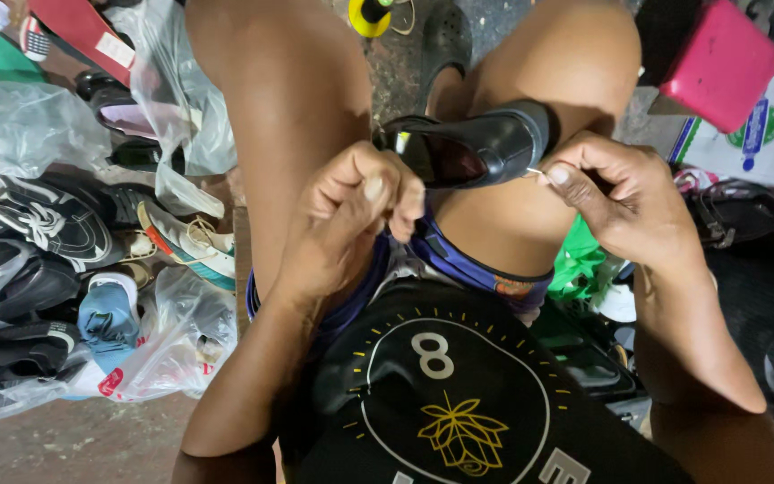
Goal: The person sits on the floor with a black shoe on their lap and hand-stitches the heel area using a needle and thread. They pull the thread through the shoe repeatedly, reposition the shoe, and continue stitching along the seam.
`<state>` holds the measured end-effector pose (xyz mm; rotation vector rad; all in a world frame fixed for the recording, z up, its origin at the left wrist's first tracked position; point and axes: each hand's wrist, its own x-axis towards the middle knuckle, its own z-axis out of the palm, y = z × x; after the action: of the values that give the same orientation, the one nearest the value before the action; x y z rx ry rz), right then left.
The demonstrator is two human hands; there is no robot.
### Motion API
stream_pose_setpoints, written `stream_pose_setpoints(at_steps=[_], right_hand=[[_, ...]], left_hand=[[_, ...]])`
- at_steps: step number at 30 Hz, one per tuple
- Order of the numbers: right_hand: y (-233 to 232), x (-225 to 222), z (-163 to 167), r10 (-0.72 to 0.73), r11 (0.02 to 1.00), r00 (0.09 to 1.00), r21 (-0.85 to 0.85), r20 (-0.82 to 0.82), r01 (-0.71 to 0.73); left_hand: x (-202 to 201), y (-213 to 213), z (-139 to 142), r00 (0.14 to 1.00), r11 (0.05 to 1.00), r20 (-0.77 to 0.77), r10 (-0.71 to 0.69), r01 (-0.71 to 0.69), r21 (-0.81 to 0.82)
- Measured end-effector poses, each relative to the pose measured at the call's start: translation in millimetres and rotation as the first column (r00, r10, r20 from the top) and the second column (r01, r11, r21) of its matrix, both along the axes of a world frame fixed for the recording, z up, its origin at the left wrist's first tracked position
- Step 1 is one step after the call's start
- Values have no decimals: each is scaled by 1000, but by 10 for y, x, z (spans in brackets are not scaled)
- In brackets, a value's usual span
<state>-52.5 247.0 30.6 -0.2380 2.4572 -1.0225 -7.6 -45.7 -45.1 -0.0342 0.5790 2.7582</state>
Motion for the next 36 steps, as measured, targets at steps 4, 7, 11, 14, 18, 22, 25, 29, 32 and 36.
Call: stream_pose_setpoints(at_steps=[4, 7, 11, 14, 18, 22, 25, 29, 32, 36], right_hand=[[-115, -21, 46, 61, 998, 998, -17, -29, -61], [-225, -35, 100, 125, 992, 989, 42, -81, -122], [-333, -27, 194, 235, 967, 945, 157, -226, -203], [-344, -71, 197, 295, 951, 913, 181, -281, -252], [-292, -112, 161, 348, 934, 889, 186, -298, -304], [-259, -109, 131, 363, 928, 879, 199, -309, -314], [-262, -111, 118, 366, 928, 873, 199, -321, -316], [-265, -112, 100, 364, 930, 867, 182, -339, -319], [-237, -91, 71, 358, 932, 871, 190, -337, -310], [-173, -71, -18, 387, 921, 847, 204, -363, -333]], left_hand=[[-29, 201, -34, 995, 725, -35, -95, 45, -688], [-18, 354, -9, 974, 383, -211, -79, -166, -909], [-35, 416, -27, 996, 492, -79, -53, -42, -870], [-76, 398, -68, 989, 697, 127, -70, 140, -703], [-115, 375, -90, 977, 738, 178, -119, 207, -642], [-140, 351, -76, 973, 696, 183, -139, 227, -681], [-163, 338, -62, 973, 706, 173, -150, 228, -671], [-186, 332, -45, 962, 731, 224, -159, 267, -628], [-190, 322, -45, 955, 727, 235, -181, 290, -622], [-214, 313, -71, 958, 708, 215, -189, 285, -646]])
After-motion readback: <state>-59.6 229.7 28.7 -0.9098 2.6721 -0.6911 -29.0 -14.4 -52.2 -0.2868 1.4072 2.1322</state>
